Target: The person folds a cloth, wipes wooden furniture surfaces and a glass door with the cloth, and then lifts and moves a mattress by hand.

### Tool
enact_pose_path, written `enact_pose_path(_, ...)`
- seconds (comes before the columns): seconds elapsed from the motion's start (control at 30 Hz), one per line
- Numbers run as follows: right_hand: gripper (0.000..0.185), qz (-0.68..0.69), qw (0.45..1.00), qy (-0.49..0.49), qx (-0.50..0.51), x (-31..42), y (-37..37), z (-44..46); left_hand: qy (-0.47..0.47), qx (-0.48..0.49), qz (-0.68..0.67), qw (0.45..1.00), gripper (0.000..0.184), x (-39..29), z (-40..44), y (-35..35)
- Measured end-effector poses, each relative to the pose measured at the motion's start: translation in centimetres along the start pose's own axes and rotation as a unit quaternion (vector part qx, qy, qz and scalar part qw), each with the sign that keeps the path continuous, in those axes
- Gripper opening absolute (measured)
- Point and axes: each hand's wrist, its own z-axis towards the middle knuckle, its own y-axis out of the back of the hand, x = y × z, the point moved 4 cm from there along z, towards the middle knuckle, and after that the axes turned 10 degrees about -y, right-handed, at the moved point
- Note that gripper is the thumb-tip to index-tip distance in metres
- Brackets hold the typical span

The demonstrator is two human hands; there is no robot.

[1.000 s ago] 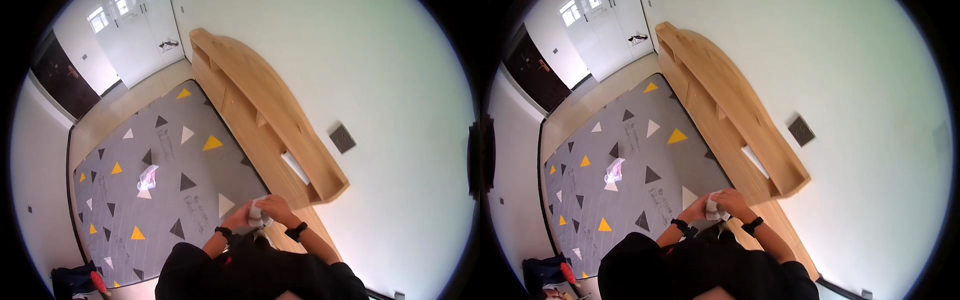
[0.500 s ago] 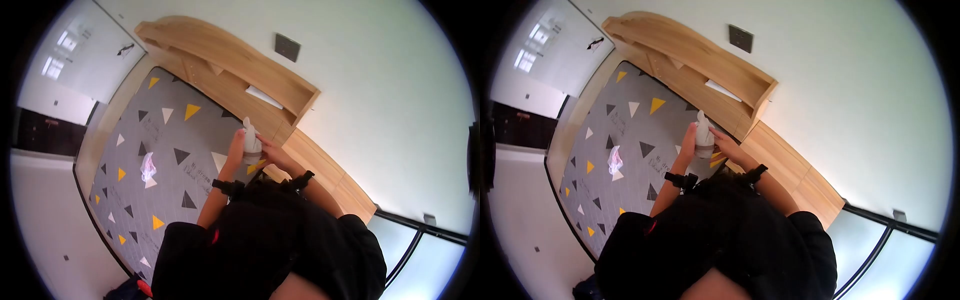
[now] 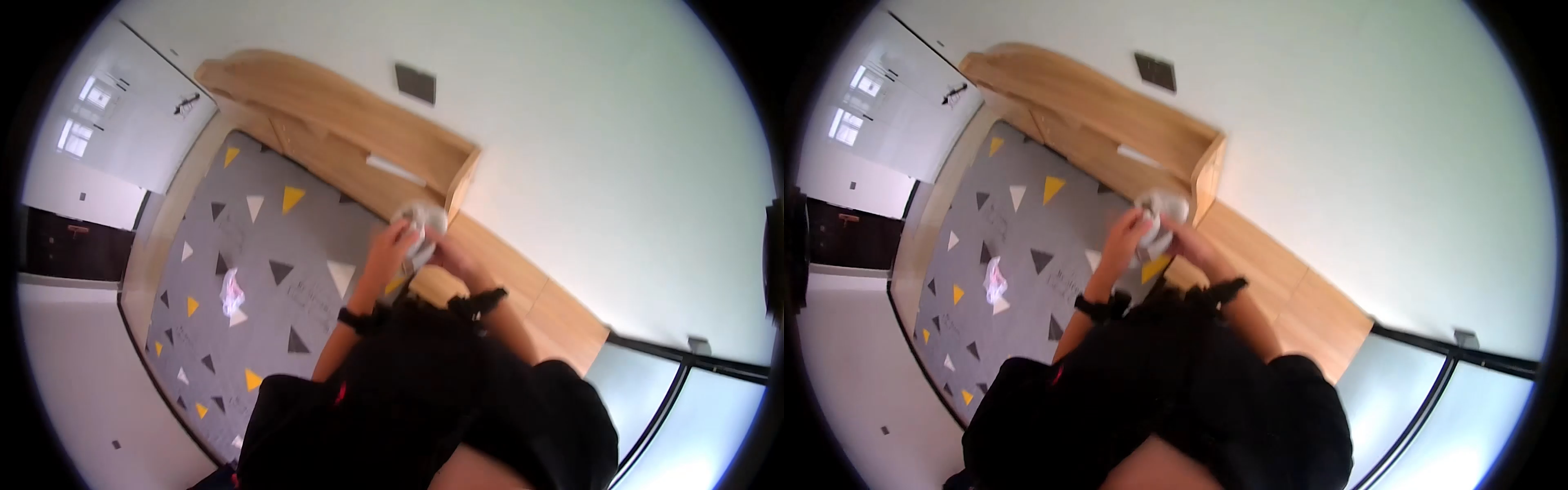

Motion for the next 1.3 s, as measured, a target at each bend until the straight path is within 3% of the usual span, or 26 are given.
enact_pose_path(0.03, 0.055, 0.025, 0.999, -0.026, -0.029, 1.1, -0.6, -1.3, 0.097, -0.031, -0.111, 0.989, 0.025, 1.6, -0.2, -0.5)
enact_pose_path(0.07, 0.055, 0.020, 0.999, -0.023, -0.025, 0.7, 0.5, -1.5, 0.090, -0.033, -0.110, 0.989, 0.025, 2.8, 0.2, -0.6)
enact_pose_path(0.13, 0.056, 0.081, 0.995, 0.045, -0.031, 0.5, 4.0, -2.4, 0.044, -0.135, -0.137, 0.980, 0.028, 3.6, 0.7, 0.3)
enact_pose_path(0.2, 0.058, 0.034, 0.995, 0.031, -0.089, 0.2, 7.0, -4.2, 0.061, -0.135, -0.115, 0.982, 0.034, 3.2, 0.3, 0.8)
enact_pose_path(0.27, 0.054, 0.031, 0.993, 0.047, -0.104, 0.3, 7.6, -5.2, 0.079, -0.061, -0.034, 0.994, 0.037, 3.1, 0.9, 0.8)
enact_pose_path(0.33, 0.048, -0.087, 0.975, 0.060, -0.193, 0.9, 8.7, -5.5, 0.077, -0.051, 0.004, 0.996, 0.037, 2.6, 1.1, 0.1)
enact_pose_path(0.4, 0.041, -0.117, 0.961, 0.093, -0.232, 2.3, 7.9, -6.1, 0.068, -0.042, 0.040, 0.996, 0.037, 1.5, 1.6, -0.5)
enact_pose_path(0.47, 0.039, -0.115, 0.959, 0.126, -0.226, 6.3, 4.6, -8.9, 0.015, -0.124, 0.001, 0.992, 0.035, -0.4, 2.6, -0.3)
enact_pose_path(0.5, 0.039, -0.116, 0.958, 0.129, -0.227, 8.0, 3.3, -9.5, 0.011, -0.123, -0.001, 0.992, 0.035, -1.0, 3.5, -0.1)
enact_pose_path(0.57, 0.036, -0.110, 0.942, 0.231, -0.220, 11.3, 1.2, -10.4, -0.106, -0.126, 0.036, 0.986, 0.034, -2.9, 6.0, 0.7)
enact_pose_path(0.6, 0.036, -0.112, 0.940, 0.233, -0.221, 12.2, 1.7, -9.4, -0.109, -0.125, 0.034, 0.986, 0.034, -2.6, 8.0, 0.8)
enact_pose_path(0.67, 0.036, -0.113, 0.917, 0.242, -0.296, 13.3, 4.4, -6.3, -0.129, -0.145, 0.090, 0.977, 0.036, -0.4, 11.9, 0.7)
enact_pose_path(0.7, 0.036, -0.136, 0.878, 0.309, -0.340, 13.2, 6.7, -4.9, -0.127, -0.144, 0.089, 0.977, 0.036, 1.3, 13.0, 0.3)
enact_pose_path(0.73, 0.036, -0.159, 0.832, 0.373, -0.379, 13.2, 8.6, -4.2, -0.169, -0.124, 0.173, 0.962, 0.033, 2.7, 14.1, -0.4)
enact_pose_path(0.77, 0.039, -0.227, 0.791, 0.328, -0.464, 13.1, 8.7, -5.1, -0.212, -0.107, 0.255, 0.937, 0.032, 2.9, 15.1, -1.2)
enact_pose_path(0.8, 0.039, -0.233, 0.790, 0.335, -0.457, 13.1, 8.5, -5.2, -0.219, -0.117, 0.255, 0.935, 0.032, 1.7, 15.1, -1.7)
enact_pose_path(0.87, 0.040, -0.309, 0.725, 0.363, -0.496, 12.3, 8.2, -5.3, -0.333, -0.059, 0.479, 0.810, 0.036, -1.3, 13.4, -4.4)
enact_pose_path(0.9, 0.048, -0.343, 0.742, 0.349, -0.458, 12.2, 7.5, -4.9, -0.327, -0.056, 0.480, 0.812, 0.036, 0.1, 13.5, -5.6)
enact_pose_path(0.93, 0.048, -0.343, 0.746, 0.336, -0.461, 11.5, 7.4, -3.9, -0.301, -0.010, 0.379, 0.875, 0.040, 2.9, 13.6, -7.0)
enact_pose_path(0.97, 0.054, -0.383, 0.712, 0.340, -0.480, 11.2, 7.1, -2.4, -0.271, 0.034, 0.269, 0.924, 0.045, 4.7, 13.2, -8.1)
enact_pose_path(1.0, 0.061, -0.423, 0.674, 0.348, -0.496, 11.4, 6.7, -0.8, -0.265, 0.036, 0.264, 0.927, 0.045, 4.9, 12.8, -8.4)
enact_pose_path(1.07, 0.076, -0.372, 0.723, 0.322, -0.485, 11.9, 5.9, 2.5, -0.314, 0.046, 0.356, 0.879, 0.048, 3.4, 12.6, -9.1)
enact_pose_path(1.2, 0.081, -0.373, 0.690, 0.341, -0.518, 11.1, 6.4, 6.0, -0.256, 0.133, 0.343, 0.894, 0.048, 3.0, 13.3, -8.3)
enact_pose_path(1.3, 0.080, -0.434, 0.661, 0.330, -0.515, 10.0, 7.1, 6.5, -0.308, 0.142, 0.363, 0.868, 0.050, 5.3, 13.1, -8.4)
